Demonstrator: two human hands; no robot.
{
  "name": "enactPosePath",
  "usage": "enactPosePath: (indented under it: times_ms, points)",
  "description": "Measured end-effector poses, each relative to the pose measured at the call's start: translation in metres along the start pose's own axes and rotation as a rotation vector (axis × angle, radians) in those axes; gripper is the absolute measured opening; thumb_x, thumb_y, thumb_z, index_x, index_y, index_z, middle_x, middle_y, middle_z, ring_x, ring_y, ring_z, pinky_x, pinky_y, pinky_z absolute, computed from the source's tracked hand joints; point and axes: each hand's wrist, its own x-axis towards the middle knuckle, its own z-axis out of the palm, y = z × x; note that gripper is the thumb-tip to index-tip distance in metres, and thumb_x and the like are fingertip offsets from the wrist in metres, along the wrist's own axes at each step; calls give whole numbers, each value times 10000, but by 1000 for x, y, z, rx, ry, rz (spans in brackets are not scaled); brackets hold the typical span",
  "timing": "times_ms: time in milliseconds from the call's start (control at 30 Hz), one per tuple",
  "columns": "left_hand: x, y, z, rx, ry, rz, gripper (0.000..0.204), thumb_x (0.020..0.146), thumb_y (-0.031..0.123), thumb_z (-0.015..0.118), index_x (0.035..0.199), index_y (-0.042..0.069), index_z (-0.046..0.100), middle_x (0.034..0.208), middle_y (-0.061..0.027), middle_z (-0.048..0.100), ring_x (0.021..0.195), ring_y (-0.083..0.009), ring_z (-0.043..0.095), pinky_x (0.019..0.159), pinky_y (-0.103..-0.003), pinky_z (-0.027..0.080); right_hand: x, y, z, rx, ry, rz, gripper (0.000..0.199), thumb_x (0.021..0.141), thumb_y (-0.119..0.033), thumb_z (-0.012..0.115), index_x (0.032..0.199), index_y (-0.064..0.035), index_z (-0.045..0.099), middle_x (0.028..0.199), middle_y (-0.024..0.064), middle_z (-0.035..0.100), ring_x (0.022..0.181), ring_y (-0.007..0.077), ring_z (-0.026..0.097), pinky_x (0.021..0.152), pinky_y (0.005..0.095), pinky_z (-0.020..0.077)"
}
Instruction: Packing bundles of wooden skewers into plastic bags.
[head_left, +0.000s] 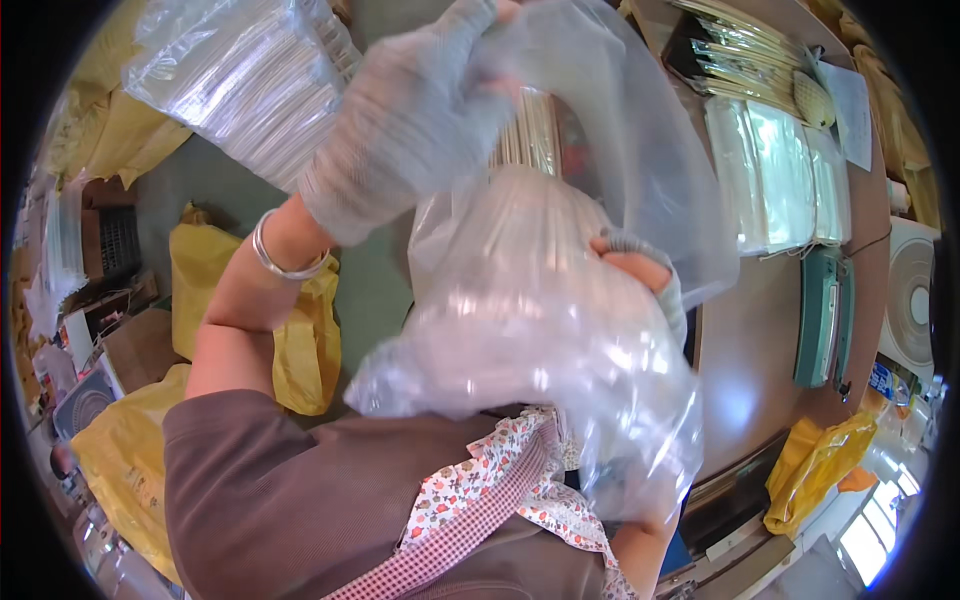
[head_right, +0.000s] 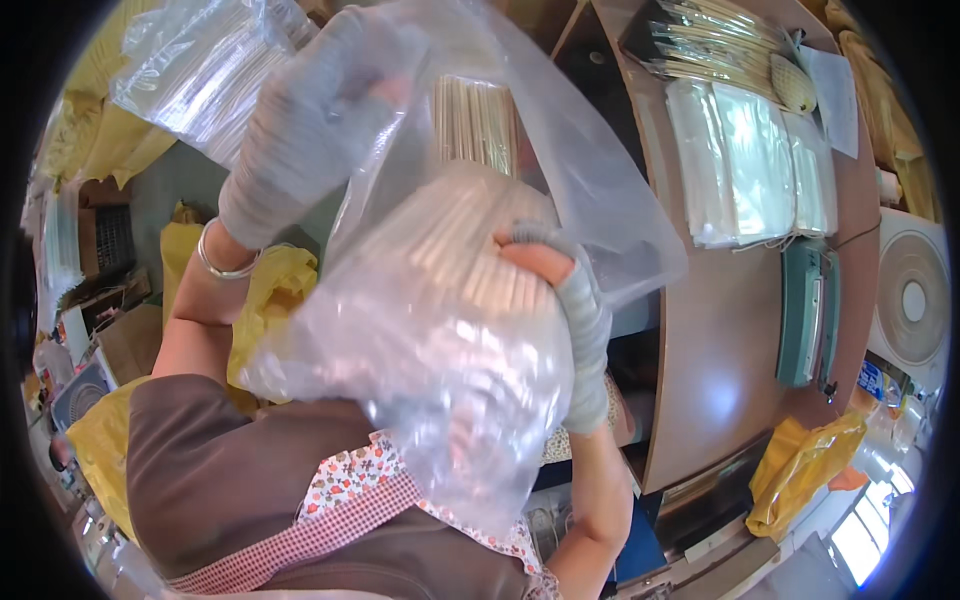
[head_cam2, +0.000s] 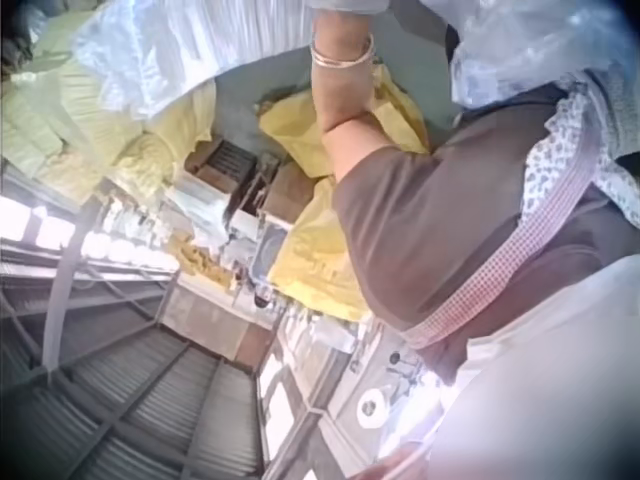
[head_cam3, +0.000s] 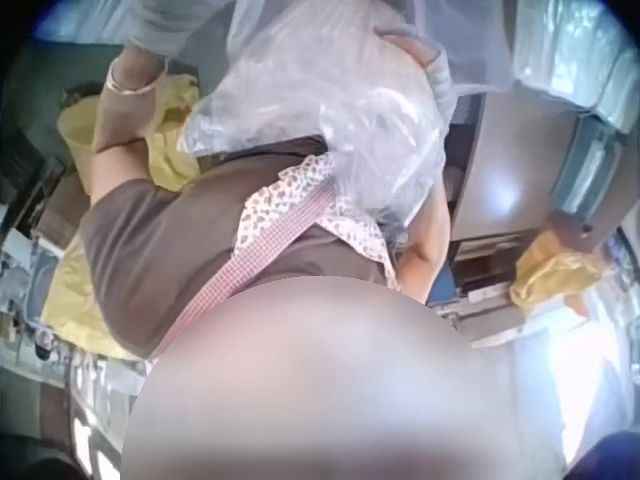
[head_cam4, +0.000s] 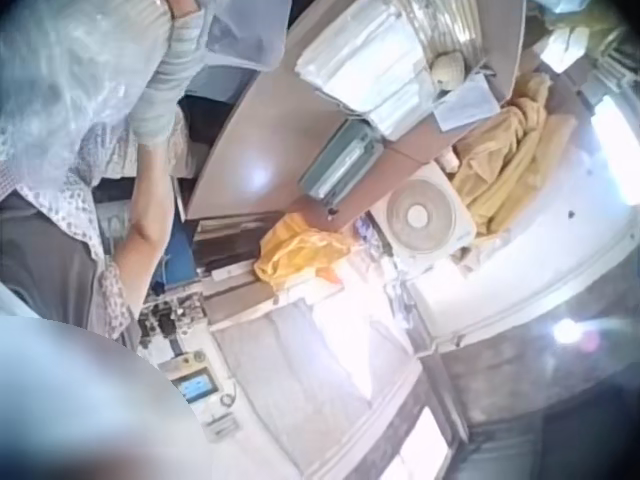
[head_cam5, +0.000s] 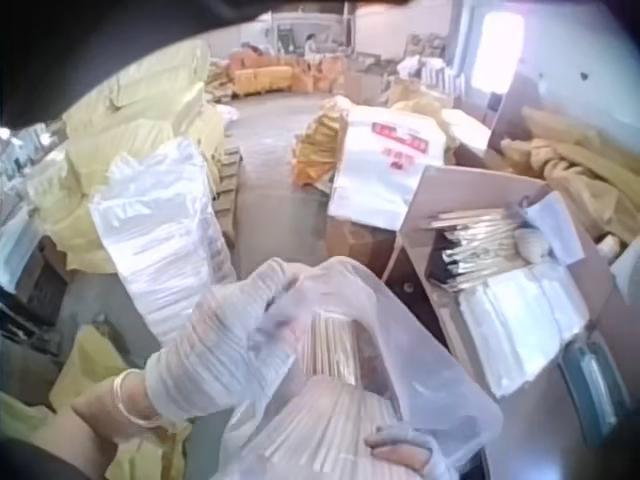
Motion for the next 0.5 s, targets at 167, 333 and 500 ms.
enactPosePath:
  times_ms: [167,333,500]
  points:
    - [64,51,-15,443,-131,-596,96,872,28,538,818,-33,589,629,-165,523,543,-250,536,539,-327,423,22,5,15,-261,-30,-85,292,749,-64,687,1037,-30,654,981,63,657,944,180,602,844,326,462]
    - [74,38,-9,455,-115,-735,114,878,69,554,918,-22,611,769,-94,607,719,-133,565,663,-275,448,97,203,7,209,166,327,265,786,-124,660,1033,-25,666,1043,161,650,1029,252,606,897,329,450]
    - [24,0,-48,540,-82,-674,263,958,165,508,1093,-26,628,965,-61,646,864,-156,576,808,-283,450,89,132,-12,49,190,-197,261,761,-148,670,995,-34,671,1036,167,651,1016,274,610,878,356,463]
